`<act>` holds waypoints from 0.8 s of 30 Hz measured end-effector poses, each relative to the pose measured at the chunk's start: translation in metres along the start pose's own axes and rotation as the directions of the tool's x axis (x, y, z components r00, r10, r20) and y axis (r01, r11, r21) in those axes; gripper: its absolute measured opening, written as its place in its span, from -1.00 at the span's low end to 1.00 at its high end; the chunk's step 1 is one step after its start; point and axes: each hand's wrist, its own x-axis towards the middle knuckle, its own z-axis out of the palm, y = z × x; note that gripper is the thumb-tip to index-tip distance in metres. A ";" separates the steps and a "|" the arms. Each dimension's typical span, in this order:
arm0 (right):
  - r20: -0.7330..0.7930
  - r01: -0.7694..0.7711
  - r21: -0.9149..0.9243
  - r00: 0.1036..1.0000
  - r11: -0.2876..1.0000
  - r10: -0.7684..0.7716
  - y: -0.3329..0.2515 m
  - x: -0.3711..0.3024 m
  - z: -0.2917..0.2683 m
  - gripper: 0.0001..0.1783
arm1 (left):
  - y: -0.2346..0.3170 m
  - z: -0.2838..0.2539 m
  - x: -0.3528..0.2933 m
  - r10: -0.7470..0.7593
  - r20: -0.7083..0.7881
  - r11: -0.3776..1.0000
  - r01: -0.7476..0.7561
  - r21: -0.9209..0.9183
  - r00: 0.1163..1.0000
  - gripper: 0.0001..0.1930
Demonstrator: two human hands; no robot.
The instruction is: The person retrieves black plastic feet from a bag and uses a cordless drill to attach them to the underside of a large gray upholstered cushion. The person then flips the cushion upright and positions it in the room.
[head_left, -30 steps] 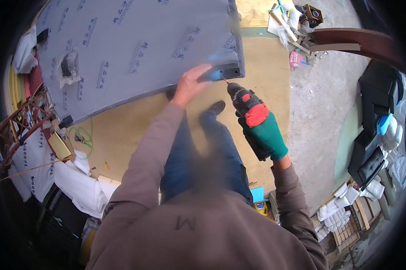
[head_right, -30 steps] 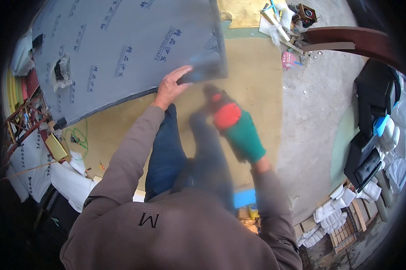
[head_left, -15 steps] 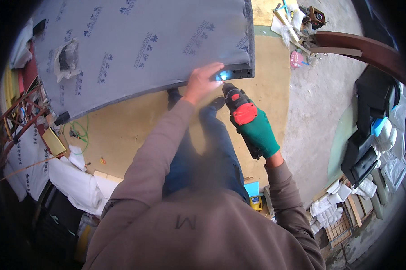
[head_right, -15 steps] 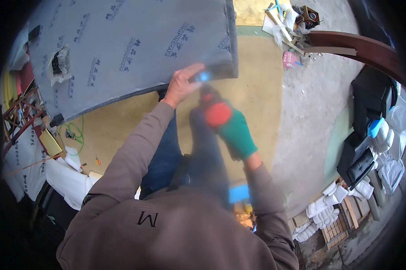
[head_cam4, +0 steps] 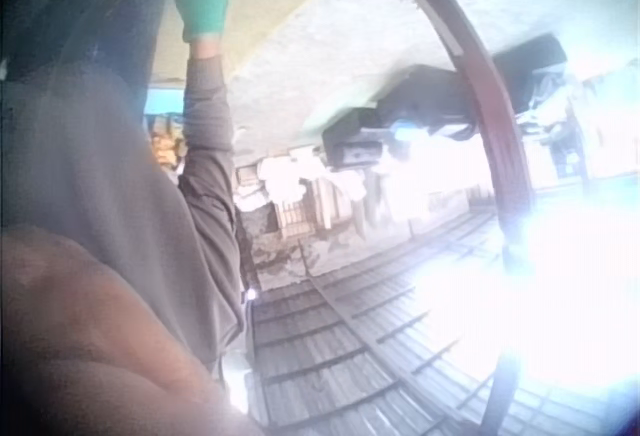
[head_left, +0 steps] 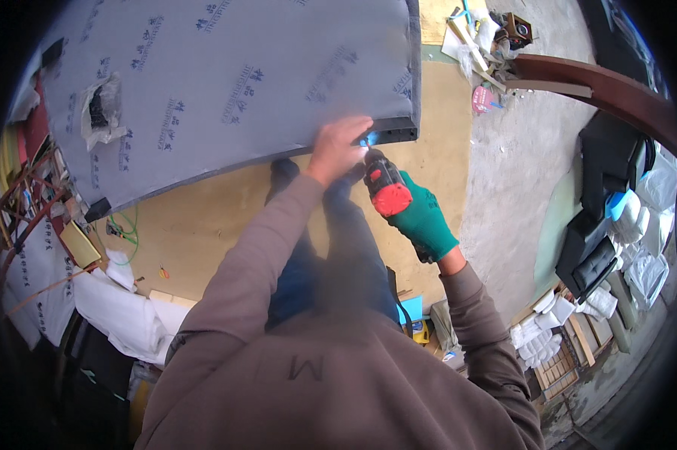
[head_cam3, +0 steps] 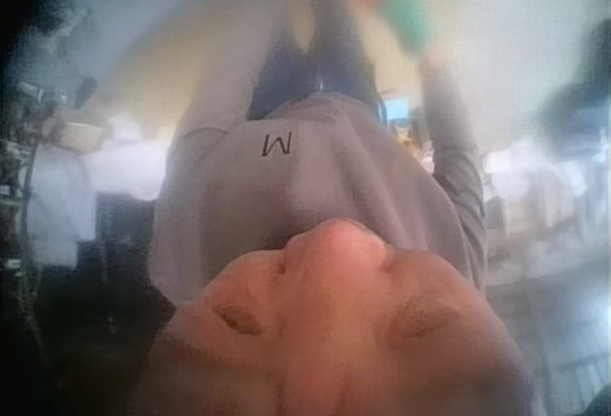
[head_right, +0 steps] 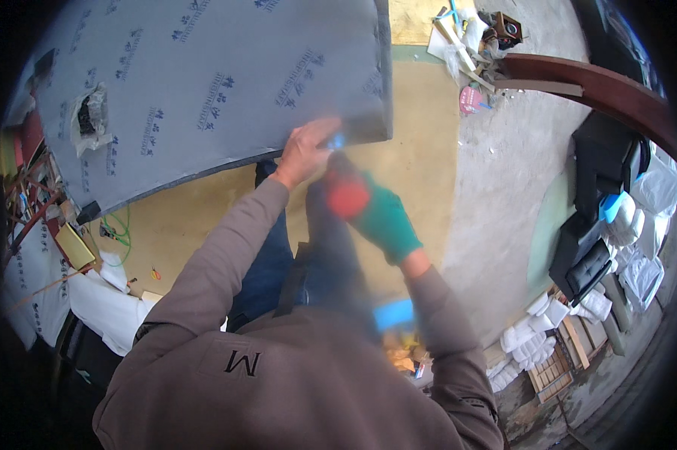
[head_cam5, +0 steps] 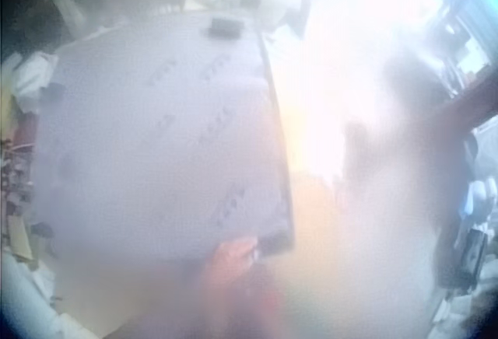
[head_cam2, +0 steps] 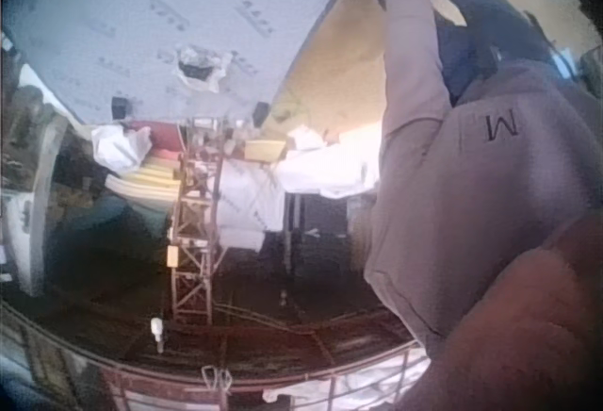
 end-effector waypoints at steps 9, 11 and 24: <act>0.023 0.082 -0.082 0.996 0.993 -0.081 0.001 0.013 -0.001 -0.42 | 0.002 -0.001 -0.002 0.057 -0.054 0.994 -0.052 0.091 0.997 -0.46; 0.044 0.087 -0.048 0.995 0.995 -0.084 0.005 0.019 -0.004 -0.44 | -0.001 0.001 -0.002 0.069 -0.056 0.993 -0.063 0.096 0.996 -0.46; 0.139 0.238 -0.179 0.967 0.954 -0.215 -0.012 0.038 -0.039 -0.45 | -0.004 -0.055 -0.026 -0.122 -0.107 0.991 0.114 -0.074 0.987 -0.50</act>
